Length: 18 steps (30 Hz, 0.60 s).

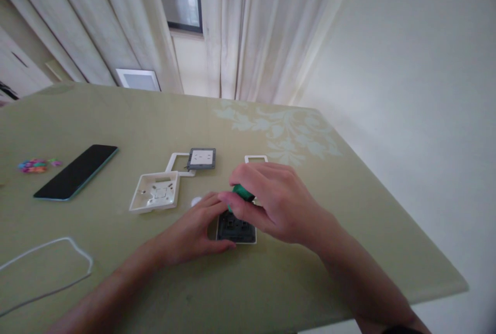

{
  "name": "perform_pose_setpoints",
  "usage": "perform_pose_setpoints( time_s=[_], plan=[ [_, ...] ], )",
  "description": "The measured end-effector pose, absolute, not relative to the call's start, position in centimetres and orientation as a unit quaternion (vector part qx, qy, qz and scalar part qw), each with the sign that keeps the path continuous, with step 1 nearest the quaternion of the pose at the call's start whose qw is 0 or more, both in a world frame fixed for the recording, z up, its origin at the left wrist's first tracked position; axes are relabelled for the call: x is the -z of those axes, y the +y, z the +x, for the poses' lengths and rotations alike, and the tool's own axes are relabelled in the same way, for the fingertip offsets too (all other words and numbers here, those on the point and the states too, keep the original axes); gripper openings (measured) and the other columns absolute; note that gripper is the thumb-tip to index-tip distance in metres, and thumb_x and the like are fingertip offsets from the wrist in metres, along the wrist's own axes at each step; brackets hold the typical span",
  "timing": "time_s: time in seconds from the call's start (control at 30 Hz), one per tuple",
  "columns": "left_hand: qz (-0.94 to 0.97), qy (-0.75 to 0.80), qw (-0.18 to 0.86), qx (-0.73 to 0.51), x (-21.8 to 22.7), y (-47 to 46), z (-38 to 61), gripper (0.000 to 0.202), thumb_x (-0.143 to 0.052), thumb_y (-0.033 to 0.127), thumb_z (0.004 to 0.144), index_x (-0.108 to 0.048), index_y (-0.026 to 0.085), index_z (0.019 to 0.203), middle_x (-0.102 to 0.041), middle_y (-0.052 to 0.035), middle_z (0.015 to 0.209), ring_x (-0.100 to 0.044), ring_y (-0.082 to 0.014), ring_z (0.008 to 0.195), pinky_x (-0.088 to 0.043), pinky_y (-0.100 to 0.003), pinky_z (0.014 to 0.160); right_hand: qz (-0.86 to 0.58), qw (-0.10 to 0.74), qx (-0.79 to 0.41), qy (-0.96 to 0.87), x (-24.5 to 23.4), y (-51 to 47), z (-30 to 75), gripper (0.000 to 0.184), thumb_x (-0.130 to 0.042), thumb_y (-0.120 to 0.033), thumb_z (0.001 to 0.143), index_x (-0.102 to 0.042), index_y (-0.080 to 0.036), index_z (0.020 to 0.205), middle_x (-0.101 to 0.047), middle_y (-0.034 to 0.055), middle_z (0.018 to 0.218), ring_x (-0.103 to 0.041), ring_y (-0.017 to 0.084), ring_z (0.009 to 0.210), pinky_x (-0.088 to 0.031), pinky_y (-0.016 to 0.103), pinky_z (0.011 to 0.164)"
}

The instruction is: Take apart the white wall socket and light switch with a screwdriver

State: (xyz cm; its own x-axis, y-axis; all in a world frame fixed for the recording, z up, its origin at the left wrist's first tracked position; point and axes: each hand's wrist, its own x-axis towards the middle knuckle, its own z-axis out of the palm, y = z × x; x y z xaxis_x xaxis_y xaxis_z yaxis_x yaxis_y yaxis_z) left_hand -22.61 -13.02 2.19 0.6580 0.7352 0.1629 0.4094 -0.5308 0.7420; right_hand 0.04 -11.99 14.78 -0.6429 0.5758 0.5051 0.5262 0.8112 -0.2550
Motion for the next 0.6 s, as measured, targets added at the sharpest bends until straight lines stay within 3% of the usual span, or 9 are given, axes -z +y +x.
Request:
perform_pose_setpoints(
  time_s=[0.17,0.33,0.5,0.6],
  plan=[
    [0.843,0.345,0.342,-0.232,-1.8,-12.9,-22.9,0.060,-0.085,0.036,0.089,-0.063,0.028,0.144,-0.070,-0.0068,0.141,-0.060,-0.0356,0.139,-0.050,-0.052,0.120,-0.250,0.251,-0.059,-0.933,-15.4,-11.9,0.2,0.019,-0.047,-0.032,0.114,-0.059,-0.021,0.104,-0.071,0.0050,0.097,-0.059,0.019,0.088,-0.044,0.033,0.086],
    [0.846,0.347,0.336,-0.227,-2.4,-12.8,-22.8,0.059,-0.084,0.035,0.088,-0.064,0.028,0.144,-0.071,-0.0066,0.139,-0.062,-0.0372,0.139,-0.054,-0.051,0.114,-0.226,0.248,-0.096,-0.937,-15.9,-11.7,0.4,0.014,-0.046,-0.025,0.111,-0.058,-0.018,0.114,-0.071,0.0086,0.108,-0.059,0.022,0.097,-0.047,0.036,0.094],
    [0.833,0.351,0.369,-0.217,-2.3,-13.0,-22.9,0.052,-0.080,0.032,0.092,-0.065,0.029,0.142,-0.069,-0.0032,0.144,-0.065,-0.0333,0.136,-0.058,-0.042,0.109,-0.175,0.241,-0.140,-0.944,-16.1,-11.8,0.4,0.022,-0.047,-0.015,0.103,-0.058,-0.016,0.122,-0.069,0.0101,0.117,-0.059,0.022,0.106,-0.048,0.037,0.103],
    [0.830,0.355,0.375,-0.210,-2.3,-13.2,-23.0,0.052,-0.078,0.030,0.093,-0.064,0.028,0.143,-0.067,-0.0035,0.147,-0.066,-0.0322,0.135,-0.058,-0.042,0.110,-0.160,0.249,-0.138,-0.945,-15.8,-11.8,0.4,0.029,-0.048,-0.014,0.101,-0.059,-0.015,0.128,-0.070,0.0100,0.119,-0.062,0.020,0.108,-0.049,0.033,0.100]
  ],
)
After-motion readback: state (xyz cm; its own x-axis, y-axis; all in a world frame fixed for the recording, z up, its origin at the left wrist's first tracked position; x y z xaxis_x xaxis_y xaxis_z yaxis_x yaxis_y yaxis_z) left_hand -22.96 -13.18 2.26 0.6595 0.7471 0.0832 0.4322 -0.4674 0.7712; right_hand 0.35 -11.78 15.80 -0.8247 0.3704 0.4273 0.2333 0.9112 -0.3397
